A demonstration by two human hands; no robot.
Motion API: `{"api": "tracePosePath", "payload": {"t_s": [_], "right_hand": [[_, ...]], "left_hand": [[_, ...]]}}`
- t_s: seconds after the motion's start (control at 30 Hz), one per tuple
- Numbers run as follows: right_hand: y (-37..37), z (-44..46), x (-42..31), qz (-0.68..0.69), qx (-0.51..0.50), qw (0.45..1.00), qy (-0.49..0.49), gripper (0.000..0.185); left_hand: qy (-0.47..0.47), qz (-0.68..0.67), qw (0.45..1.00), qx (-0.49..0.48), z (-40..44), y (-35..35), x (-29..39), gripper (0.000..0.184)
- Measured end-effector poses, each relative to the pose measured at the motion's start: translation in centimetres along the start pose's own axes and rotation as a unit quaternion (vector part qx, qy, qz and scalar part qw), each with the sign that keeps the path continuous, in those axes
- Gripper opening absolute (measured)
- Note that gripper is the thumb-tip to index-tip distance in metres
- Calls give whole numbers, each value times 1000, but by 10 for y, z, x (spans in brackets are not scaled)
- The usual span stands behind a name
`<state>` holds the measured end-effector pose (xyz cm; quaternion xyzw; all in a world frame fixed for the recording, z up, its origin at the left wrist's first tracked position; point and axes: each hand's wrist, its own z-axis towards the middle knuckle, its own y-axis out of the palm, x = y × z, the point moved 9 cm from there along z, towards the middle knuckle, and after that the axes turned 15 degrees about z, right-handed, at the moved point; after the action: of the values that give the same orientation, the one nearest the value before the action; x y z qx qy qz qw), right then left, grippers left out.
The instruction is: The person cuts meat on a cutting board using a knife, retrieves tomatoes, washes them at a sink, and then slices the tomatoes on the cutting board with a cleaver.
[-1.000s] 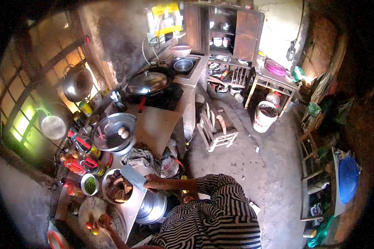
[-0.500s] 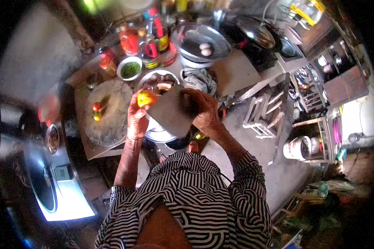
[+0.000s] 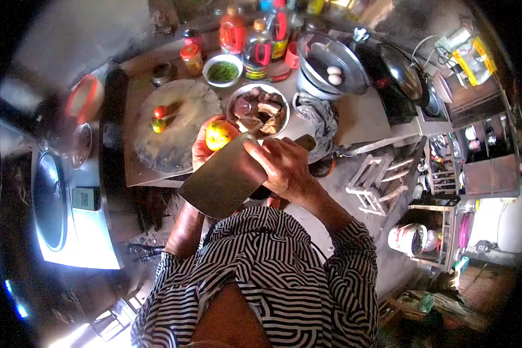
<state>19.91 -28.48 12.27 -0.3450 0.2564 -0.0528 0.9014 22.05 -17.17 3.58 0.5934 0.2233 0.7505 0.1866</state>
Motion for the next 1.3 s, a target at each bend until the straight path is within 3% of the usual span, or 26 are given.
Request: {"api": "tracePosePath", "payload": {"t_s": [0.53,0.8,1.0,1.3], "right_hand": [[1,-1,27,-27,-23,999,30,32],[-10,-12,48,-52,3,998,39,29],[-6,-9,30,-50,19,998,-17,36],[7,1,16,-69,-29,997,-25,35]], "left_hand": [[-24,154,987,29,-13,-22,11,66],[-21,139,990,14,-12,-18,4,65],[-50,147,988,20,-8,-17,-5,59],[-34,129,990,37,0,-11,-8,49]]}}
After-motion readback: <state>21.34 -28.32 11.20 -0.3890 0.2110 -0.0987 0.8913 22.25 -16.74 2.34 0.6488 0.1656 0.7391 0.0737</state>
